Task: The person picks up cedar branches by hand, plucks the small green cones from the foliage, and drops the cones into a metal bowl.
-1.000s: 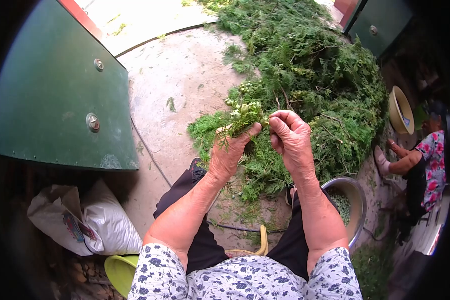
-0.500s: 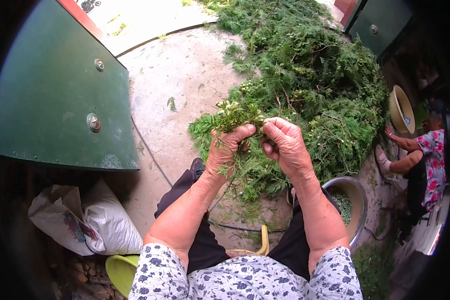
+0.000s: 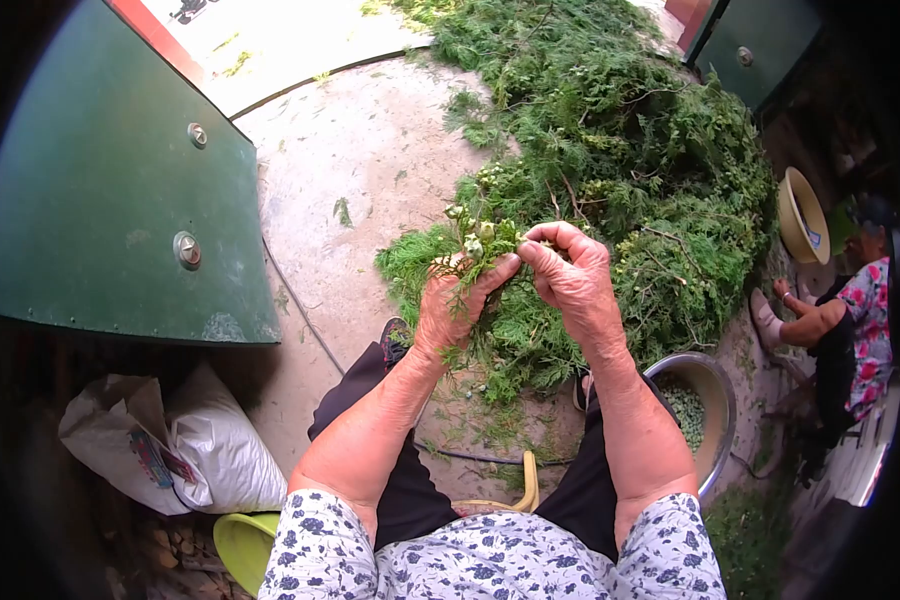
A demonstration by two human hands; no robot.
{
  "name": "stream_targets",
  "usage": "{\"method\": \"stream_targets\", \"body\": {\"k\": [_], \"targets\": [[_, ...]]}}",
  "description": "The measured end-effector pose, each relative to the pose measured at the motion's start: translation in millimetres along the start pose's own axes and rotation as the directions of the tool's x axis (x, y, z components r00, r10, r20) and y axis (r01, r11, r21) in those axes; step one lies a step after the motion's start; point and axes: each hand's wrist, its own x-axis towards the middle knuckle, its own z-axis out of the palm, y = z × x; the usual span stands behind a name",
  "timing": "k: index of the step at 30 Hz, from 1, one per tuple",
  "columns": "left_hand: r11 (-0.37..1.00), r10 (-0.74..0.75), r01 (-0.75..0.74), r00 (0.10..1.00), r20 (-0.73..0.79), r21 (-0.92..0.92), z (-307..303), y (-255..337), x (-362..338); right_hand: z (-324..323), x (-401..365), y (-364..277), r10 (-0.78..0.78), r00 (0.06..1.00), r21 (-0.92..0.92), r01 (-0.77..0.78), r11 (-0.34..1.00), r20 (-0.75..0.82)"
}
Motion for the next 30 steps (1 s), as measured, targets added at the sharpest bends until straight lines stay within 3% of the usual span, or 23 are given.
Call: {"method": "stream_targets", "body": {"k": [1,4,5,6,7,8,10,13,15,17,19,21,23,25,27,29,30], "targets": [[0.997,0.053,-0.052,0.998,-0.015,0.054,0.2,-0.4,-0.5,1.2,0.0,1.7,-0.091,0.996,-0.14,0.09,0.986,0.0],[0.988,0.061,-0.058,0.998,-0.016,0.146,1.8,4.8,-2.1,1.2,-2.0,-1.6,-0.064,0.998,-0.117,0.065,0.991,0.008],[0.988,0.061,-0.058,0.998,-0.016,0.146,3.4,7.2,-3.7,-0.5,-2.2,-2.2,-0.029,0.999,-0.126,0.032,0.992,0.021],[1.0,0.018,-0.017,1.0,-0.025,0.009,5.6,9.8,-6.2,-4.4,-1.3,-0.3,-0.03,0.999,-0.125,0.032,0.992,0.02],[0.991,-0.027,0.024,0.999,-0.028,-0.128,7.0,12.1,-7.6,-9.4,0.6,3.4,0.059,0.997,0.144,-0.065,0.987,0.046],[0.992,-0.027,0.024,0.999,-0.028,-0.128,7.5,14.1,-8.0,-12.1,1.9,5.3,0.136,0.986,0.399,-0.163,0.902,0.095],[0.96,-0.115,0.095,0.991,-0.062,-0.262,7.8,17.1,-8.2,-11.5,3.0,3.5,0.115,0.989,0.415,-0.142,0.899,0.089],[0.952,-0.193,0.186,0.981,-0.006,-0.243,1.5,10.4,-4.8,-9.0,2.1,-4.3,0.118,0.988,0.428,-0.148,0.892,0.096],[0.973,-0.184,0.187,0.982,0.037,-0.133,-1.3,11.7,-3.7,-10.5,1.6,-2.3,0.166,0.968,0.436,-0.234,0.869,0.189],[0.995,-0.076,0.079,0.996,0.055,-0.066,0.7,13.0,-5.7,-7.4,-1.1,-6.0,0.187,0.96,0.432,-0.263,0.863,0.209],[0.997,-0.07,0.071,0.996,0.054,-0.016,-1.3,9.5,-5.0,-6.0,-0.6,-2.6,0.19,0.969,0.324,-0.233,0.917,0.158],[0.981,0.048,-0.066,0.994,0.102,0.182,-4.0,5.2,-3.5,-1.3,-1.9,-2.9,0.138,0.985,0.2,-0.156,0.967,0.102],[0.994,0.05,-0.059,0.995,0.088,0.097,-0.2,10.3,-6.2,-1.3,-3.4,-5.8,0.155,0.978,0.201,-0.181,0.963,0.138],[0.984,-0.042,0.057,0.995,0.089,-0.171,3.8,22.1,-10.2,-2.0,-2.7,-3.3,0.186,0.971,0.286,-0.222,0.932,0.148],[0.985,-0.042,0.058,0.994,0.104,-0.16,-1.7,11.0,-6.1,-4.7,-1.6,1.2,0.218,0.961,0.366,-0.267,0.892,0.169],[0.998,-0.054,0.06,0.99,0.133,-0.038,-4.9,7.0,-2.1,-9.1,1.2,5.2,0.207,0.974,0.424,-0.225,0.877,0.088],[0.998,0.039,-0.043,0.995,0.087,0.048,-4.4,3.5,-2.6,-13.2,3.2,5.9,0.16,0.983,0.423,-0.184,0.887,0.093]]}}
